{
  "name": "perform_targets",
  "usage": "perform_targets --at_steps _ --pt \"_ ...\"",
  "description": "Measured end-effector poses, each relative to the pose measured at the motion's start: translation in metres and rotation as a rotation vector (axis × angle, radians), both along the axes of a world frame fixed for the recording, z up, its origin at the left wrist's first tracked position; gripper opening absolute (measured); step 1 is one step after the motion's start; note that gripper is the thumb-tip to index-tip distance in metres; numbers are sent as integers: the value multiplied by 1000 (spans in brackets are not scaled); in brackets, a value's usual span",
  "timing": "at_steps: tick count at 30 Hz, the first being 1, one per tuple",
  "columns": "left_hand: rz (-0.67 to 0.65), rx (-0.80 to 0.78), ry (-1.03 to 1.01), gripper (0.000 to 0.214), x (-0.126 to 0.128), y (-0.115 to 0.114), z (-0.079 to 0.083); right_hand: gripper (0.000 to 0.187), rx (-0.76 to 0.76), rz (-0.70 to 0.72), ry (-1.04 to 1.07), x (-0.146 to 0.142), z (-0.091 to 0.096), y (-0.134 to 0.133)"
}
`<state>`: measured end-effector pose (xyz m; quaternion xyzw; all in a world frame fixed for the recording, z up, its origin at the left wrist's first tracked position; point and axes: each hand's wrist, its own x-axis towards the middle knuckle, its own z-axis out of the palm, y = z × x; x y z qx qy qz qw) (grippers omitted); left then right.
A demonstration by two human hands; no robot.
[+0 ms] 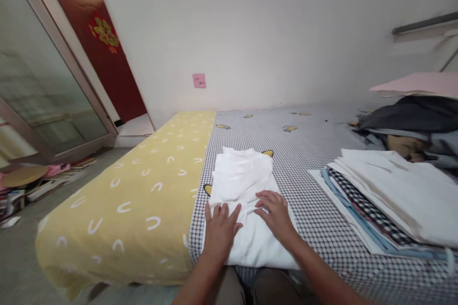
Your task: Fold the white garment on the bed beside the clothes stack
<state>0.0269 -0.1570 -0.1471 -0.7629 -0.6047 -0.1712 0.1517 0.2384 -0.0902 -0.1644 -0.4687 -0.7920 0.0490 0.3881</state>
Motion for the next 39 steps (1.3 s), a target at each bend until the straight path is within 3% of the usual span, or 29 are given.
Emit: perform_targets --at_steps 4,8,10,12,15,17,20,23,26,29,32,35,37,39 --pt "72 -25 -60 48 3 1 -15 13 129 21 121 1 5 -7" --pt "86 -90 -66 47 7 2 -15 15 270 -44 101 1 5 -10" --pt "91 -148 -62 48 8 3 -10 17 198 -84 -43 1 4 -4" --pt "79 -218 -49 50 6 5 -2 37 40 -96 -168 2 5 5" --pt "31 -319 -47 51 -1 7 12 44 -69 -106 -99 13 20 12" --pt "-1 -359 -53 50 -6 9 20 33 -3 -111 37 29 35 2" --pt "-18 -381 -63 50 -11 11 25 27 144 -76 78 56 47 -41" --pt "-31 -395 -74 50 -12 13 26 41 247 19 -210 73 29 -96" --pt "-68 -419 -69 50 -15 18 27 72 260 17 -539 78 -3 -124" --pt "-115 -476 -48 51 -24 30 38 90 164 15 -672 78 -24 -114" --pt "-159 -518 -29 53 -46 42 56 106 77 112 -715 78 -30 -88" --pt "-141 -442 -9 62 -81 36 68 109 83 145 -697 82 -33 -71" --pt "-167 -305 69 66 -104 18 60 108 93 160 -669 85 -37 -69" --pt "-309 -202 214 63 -121 -6 41 106 97 184 -634 88 -39 -69"
